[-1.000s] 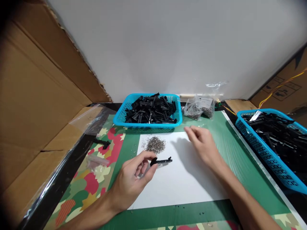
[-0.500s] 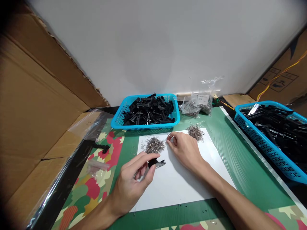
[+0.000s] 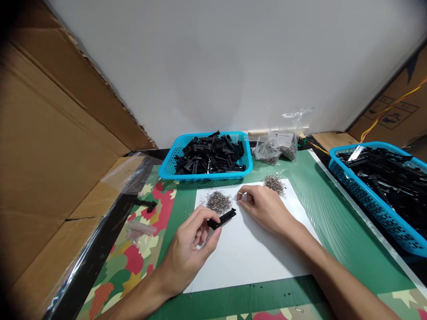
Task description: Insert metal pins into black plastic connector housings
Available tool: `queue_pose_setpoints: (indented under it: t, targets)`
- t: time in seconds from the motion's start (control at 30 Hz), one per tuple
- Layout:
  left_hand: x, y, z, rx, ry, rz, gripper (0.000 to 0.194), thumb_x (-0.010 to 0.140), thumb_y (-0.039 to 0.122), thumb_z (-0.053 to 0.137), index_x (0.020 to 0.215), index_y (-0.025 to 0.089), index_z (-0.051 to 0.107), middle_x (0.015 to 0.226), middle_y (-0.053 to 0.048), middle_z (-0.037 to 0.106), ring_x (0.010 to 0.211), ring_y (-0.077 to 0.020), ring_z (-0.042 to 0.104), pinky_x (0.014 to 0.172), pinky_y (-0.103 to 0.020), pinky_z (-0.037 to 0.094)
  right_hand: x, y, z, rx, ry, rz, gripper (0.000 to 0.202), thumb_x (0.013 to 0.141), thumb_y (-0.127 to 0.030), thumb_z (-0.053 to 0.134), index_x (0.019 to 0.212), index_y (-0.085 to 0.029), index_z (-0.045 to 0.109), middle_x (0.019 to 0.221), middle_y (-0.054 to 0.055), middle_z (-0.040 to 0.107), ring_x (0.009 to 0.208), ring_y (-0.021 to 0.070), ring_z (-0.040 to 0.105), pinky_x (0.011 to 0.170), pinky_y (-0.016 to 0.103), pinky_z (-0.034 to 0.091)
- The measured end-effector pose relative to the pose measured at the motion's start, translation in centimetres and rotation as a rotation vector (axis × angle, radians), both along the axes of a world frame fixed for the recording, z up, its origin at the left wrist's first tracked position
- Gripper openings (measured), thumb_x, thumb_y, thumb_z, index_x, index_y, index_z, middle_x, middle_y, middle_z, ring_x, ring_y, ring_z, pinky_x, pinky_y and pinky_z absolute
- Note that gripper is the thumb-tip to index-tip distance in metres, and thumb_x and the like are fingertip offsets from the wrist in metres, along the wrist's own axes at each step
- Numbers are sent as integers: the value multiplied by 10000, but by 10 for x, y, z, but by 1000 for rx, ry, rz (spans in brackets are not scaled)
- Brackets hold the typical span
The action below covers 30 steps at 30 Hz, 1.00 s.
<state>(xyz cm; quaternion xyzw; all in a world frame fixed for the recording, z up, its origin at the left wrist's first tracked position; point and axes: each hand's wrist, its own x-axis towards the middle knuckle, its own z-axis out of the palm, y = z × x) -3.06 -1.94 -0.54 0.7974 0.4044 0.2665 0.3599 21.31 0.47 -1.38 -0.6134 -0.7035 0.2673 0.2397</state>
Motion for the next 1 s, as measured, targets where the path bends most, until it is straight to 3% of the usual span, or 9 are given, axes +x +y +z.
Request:
queue_pose_setpoints:
  t: [0.2, 0.47, 0.63, 0.8, 0.9, 1.0]
  targets:
    - [1, 2, 0, -59, -18, 48, 107, 1087, 326, 507, 1101, 252, 584, 969, 10, 550, 742, -135, 501, 674, -269, 418, 6, 1, 4, -76, 71, 29, 106, 916, -267, 666, 843, -205, 711, 648, -37, 576, 599, 137, 469, 569, 263, 296]
    - [-1, 7, -1, -201, -170, 129, 211, 1077, 440, 536, 1116, 246, 607, 903, 3, 583, 745, -151, 542, 663, -262, 446, 3, -11, 18, -178, 580, 139, 188, 977, -384, 645, 924, -204, 630, 575, -102, 350, 541, 111, 285, 532, 266, 213]
    - [0, 8, 1, -178, -196, 130, 220, 1072, 441, 546, 1081, 242, 639, 942, -4, 576, 761, -147, 541, 673, -254, 445, -1, -13, 14, -66, 405, 40, 132, 964, -314, 624, 885, -208, 629, 582, -95, 347, 554, 118, 308, 546, 263, 229]
    - [0, 8, 1, -155, -185, 127, 200, 1072, 412, 555, 1066, 233, 646, 957, -3, 577, 734, -133, 522, 665, -248, 434, -1, -11, 7, 12, 183, -46, 199, 983, -280, 564, 928, -194, 735, 594, -55, 477, 573, 137, 397, 568, 274, 264]
    - [-1, 8, 1, -155, -178, 116, 203, 1074, 412, 552, 1075, 233, 647, 978, -7, 585, 755, -135, 539, 672, -247, 440, -2, -11, 8, -5, 190, 20, 265, 995, -306, 567, 892, -188, 781, 631, -25, 560, 598, 140, 432, 576, 277, 279]
    - [-1, 8, 1, -174, -176, 116, 219, 1075, 428, 544, 1089, 235, 646, 956, -3, 585, 742, -136, 546, 649, -245, 437, -3, -10, 11, -68, 313, 42, 260, 957, -350, 651, 794, -169, 743, 589, -42, 505, 577, 122, 398, 553, 266, 258]
